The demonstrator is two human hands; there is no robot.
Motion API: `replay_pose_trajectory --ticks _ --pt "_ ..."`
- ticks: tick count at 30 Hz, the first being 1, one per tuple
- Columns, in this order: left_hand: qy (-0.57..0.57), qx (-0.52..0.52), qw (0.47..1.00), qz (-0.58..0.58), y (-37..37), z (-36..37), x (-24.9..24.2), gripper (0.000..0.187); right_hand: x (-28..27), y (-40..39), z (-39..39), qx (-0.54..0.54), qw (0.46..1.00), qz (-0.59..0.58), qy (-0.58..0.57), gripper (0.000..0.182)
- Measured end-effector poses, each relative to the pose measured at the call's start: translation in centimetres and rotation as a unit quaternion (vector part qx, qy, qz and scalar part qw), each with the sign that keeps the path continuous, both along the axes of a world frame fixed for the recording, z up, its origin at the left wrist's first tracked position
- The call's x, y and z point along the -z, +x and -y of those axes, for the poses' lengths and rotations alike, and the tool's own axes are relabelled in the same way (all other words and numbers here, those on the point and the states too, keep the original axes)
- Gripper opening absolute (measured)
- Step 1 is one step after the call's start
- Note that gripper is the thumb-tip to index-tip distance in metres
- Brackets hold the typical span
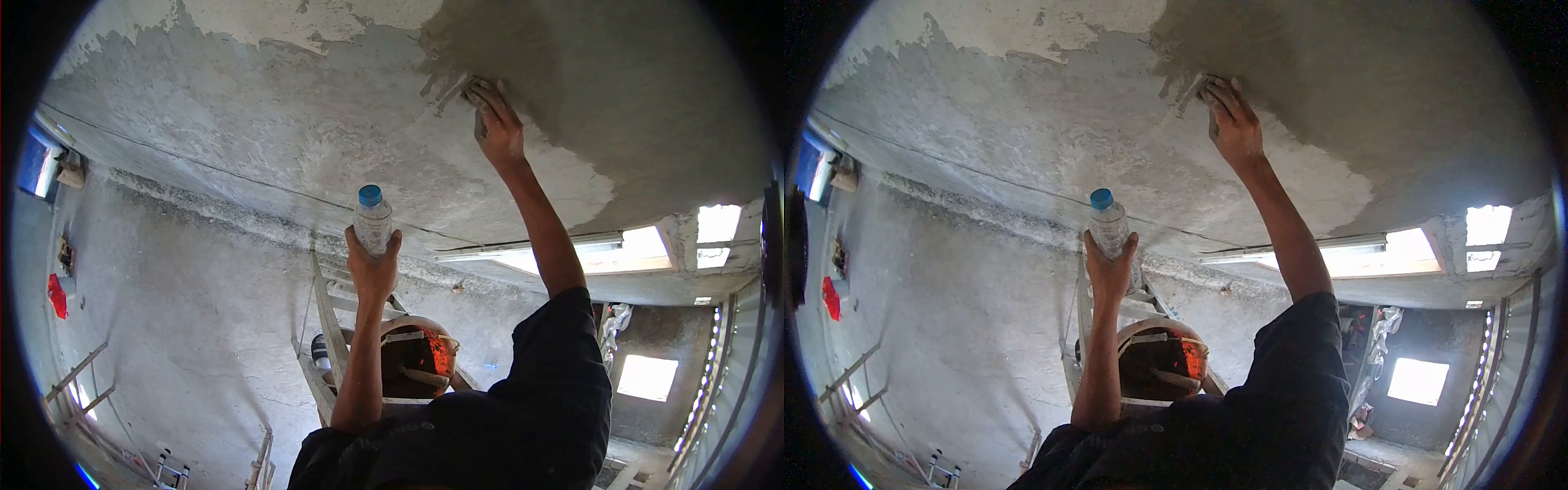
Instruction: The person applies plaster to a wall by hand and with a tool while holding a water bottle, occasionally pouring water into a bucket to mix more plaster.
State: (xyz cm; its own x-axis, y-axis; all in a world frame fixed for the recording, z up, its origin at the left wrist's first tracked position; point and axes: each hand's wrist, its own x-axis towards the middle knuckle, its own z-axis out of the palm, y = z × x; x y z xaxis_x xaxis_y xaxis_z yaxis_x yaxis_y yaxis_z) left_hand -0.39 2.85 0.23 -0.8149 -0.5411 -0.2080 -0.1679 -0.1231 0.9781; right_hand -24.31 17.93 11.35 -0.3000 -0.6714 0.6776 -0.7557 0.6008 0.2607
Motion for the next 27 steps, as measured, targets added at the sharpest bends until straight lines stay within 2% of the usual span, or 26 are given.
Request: replay_pose_trajectory --ticks 3,7,9,16,19,22,25,27 --pt "-0.012 -0.015 1.0 -0.004 -0.3 0.1 0.0 0.05 -0.9 0.0 0.4 -0.041 0.998 -0.033 -0.043 0.037" --pt "-0.003 0.003 1.0 0.002 0.0 0.1 0.0 0.051 -1.0 -0.7 0.2 -0.008 0.999 -0.041 -0.024 0.037" --pt "-0.007 0.005 1.0 0.006 -0.2 0.1 0.1 0.051 -0.5 -0.6 0.2 -0.036 0.999 0.018 -0.004 0.037" --pt "-0.002 -0.003 1.0 0.0 -0.1 0.0 0.2 0.051 -1.7 -0.5 0.2 -0.016 0.999 -0.033 -0.037 0.035" --pt "0.005 0.0 1.0 0.003 -0.1 0.1 0.1 0.052 -0.6 -0.4 -0.1 -0.018 1.0 0.017 -0.008 0.034" --pt "-0.005 0.002 1.0 0.002 -0.3 0.1 0.4 0.052 -1.3 -0.3 0.4 -0.053 0.998 -0.029 -0.033 0.034" --pt "0.006 0.007 1.0 -0.001 0.0 0.1 0.4 0.052 -1.2 -0.8 -0.3 -0.02 0.996 -0.08 -0.039 0.031" --pt "0.021 0.007 1.0 -0.004 -0.2 0.1 0.2 0.053 0.9 -1.5 -1.4 -0.001 1.0 -0.001 -0.01 0.029"
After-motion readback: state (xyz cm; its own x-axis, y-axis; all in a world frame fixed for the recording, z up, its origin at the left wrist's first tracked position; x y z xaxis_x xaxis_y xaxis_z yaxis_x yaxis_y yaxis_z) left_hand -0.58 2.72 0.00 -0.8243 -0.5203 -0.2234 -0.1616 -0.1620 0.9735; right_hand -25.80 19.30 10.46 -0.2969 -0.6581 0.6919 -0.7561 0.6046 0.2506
